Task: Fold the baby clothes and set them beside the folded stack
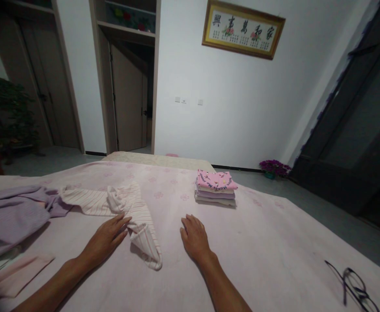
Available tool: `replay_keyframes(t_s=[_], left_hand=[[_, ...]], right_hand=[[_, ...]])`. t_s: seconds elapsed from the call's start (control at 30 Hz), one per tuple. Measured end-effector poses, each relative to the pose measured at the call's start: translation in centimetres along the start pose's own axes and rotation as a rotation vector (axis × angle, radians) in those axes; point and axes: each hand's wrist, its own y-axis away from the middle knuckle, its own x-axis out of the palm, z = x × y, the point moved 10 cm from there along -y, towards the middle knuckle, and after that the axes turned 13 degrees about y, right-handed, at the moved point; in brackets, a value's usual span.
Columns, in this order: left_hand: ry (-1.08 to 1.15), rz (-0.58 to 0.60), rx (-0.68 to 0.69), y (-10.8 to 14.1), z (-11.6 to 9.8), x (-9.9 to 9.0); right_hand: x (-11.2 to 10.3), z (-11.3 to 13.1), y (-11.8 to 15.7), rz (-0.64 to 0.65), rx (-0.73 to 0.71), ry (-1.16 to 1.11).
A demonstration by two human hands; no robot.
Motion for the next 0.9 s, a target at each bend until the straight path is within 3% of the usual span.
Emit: replay_keyframes(t_s=[0.77, 0.9], left_hand=[[0.086, -0.015, -0.033, -0.5, 0.1, -0.3], [0.146, -0.091, -0.070, -0.7, 0.6, -1.2]], right_hand=[[0.0, -0.5, -0.5, 0.000, 0.004, -0.041], [0.0, -0.5, -0.5, 0.000, 0.006, -0.041]])
